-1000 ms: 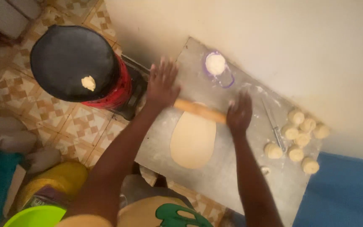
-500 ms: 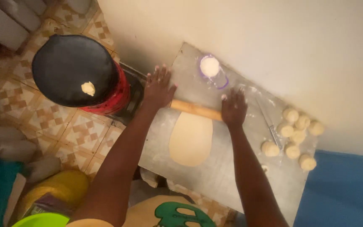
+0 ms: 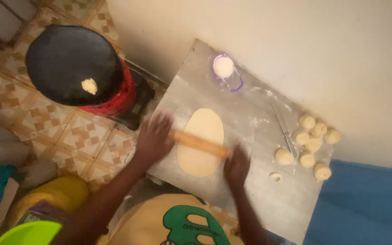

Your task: The person cuts a piece of dough with a knife, shapes it into a ball by hand, and then rolls it flat on a floured surface using a rolling pin. The flattened dough is placed on a hot pan to cook.

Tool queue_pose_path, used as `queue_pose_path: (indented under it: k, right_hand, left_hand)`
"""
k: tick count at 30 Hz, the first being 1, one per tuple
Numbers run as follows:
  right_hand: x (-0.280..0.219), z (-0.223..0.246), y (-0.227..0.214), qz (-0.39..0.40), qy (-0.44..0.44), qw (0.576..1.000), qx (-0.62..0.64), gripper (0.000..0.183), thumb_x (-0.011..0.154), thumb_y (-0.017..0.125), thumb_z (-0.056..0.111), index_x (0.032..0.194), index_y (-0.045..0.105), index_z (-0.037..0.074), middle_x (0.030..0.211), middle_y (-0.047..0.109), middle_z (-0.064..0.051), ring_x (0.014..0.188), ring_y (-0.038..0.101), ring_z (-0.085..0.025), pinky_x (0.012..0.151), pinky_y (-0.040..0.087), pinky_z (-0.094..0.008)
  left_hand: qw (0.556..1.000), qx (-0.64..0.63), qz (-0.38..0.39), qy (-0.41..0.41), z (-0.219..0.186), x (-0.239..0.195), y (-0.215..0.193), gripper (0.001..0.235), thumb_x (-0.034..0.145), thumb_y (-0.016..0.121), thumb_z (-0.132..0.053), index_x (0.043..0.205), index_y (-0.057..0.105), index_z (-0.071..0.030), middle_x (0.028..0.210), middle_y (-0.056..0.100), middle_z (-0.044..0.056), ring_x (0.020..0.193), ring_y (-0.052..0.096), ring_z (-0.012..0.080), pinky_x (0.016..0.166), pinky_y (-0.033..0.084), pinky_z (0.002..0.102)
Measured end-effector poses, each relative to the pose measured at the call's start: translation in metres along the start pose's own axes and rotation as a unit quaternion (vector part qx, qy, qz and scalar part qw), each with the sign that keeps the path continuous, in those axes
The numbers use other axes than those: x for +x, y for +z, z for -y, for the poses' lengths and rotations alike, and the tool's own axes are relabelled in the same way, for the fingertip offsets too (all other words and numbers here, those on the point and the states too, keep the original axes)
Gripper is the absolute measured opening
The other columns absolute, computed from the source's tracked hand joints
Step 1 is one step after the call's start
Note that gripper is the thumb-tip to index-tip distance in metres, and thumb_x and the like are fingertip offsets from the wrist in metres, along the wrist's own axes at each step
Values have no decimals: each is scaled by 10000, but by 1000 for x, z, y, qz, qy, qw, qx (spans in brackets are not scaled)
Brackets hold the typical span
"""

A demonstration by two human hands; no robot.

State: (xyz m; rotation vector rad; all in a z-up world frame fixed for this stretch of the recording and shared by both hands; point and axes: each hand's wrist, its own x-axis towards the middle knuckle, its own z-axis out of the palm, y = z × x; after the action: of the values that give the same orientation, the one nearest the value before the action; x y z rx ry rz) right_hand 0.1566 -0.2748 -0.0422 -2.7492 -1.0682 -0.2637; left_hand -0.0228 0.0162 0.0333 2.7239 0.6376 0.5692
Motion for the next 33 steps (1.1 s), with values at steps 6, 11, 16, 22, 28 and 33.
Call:
queue_pose_path:
  k: [6,11,16,22,28,33]
  right_hand:
    - [127,18,-23,-51,-142,988,-25,626,881,507,390,1394,328,80,1408,315,-218,1276,325,-400,942,307,-609]
    - [70,38,-51,-38,-98,994,0,553,836,508,374,1298,471,71,1243,506,-186,1148,481,-366,915,372,-545]
    - [-87,40,-56,154,-23,988,2,755,727,514,390,1387,298,94,1420,316,-129,1296,305,-313,1044,218,-493]
    - [-33,11,-12,-47,-45,998,-20,520,847,417,342,1318,462,127,1319,476,-104,1194,456,-296,982,290,-497]
    - [34,25,-35,-178,-84,978,-70,512,842,502,379,1292,506,135,1265,526,-112,1129,526,-297,889,406,-446]
    - [-51,44,-44,-152,-69,986,-28,504,831,446,344,1306,498,183,1291,518,-68,1154,513,-256,882,389,-419]
  left_hand:
    - [979,85,-131,134,32,89,58,604,679,639,-377,1209,552,-101,1347,441,105,1245,401,316,957,361,507]
    - [980,41,-118,155,19,38,25,544,702,622,-311,1194,546,-92,1301,478,131,1196,455,343,964,357,527]
    - [997,-13,51,61,-8,-99,-26,576,816,407,-494,1298,443,-181,1351,429,43,1274,347,314,997,271,509]
    - [996,5,-12,92,5,-46,12,590,763,534,-499,1255,502,-175,1284,500,65,1193,448,320,985,302,539]
    - [979,33,-49,197,22,1,25,754,680,623,-551,1285,484,-122,1313,486,98,1188,469,323,977,327,521]
    - [989,22,61,132,27,-48,30,461,756,591,-383,1186,554,-220,1065,606,15,1071,554,263,892,438,460]
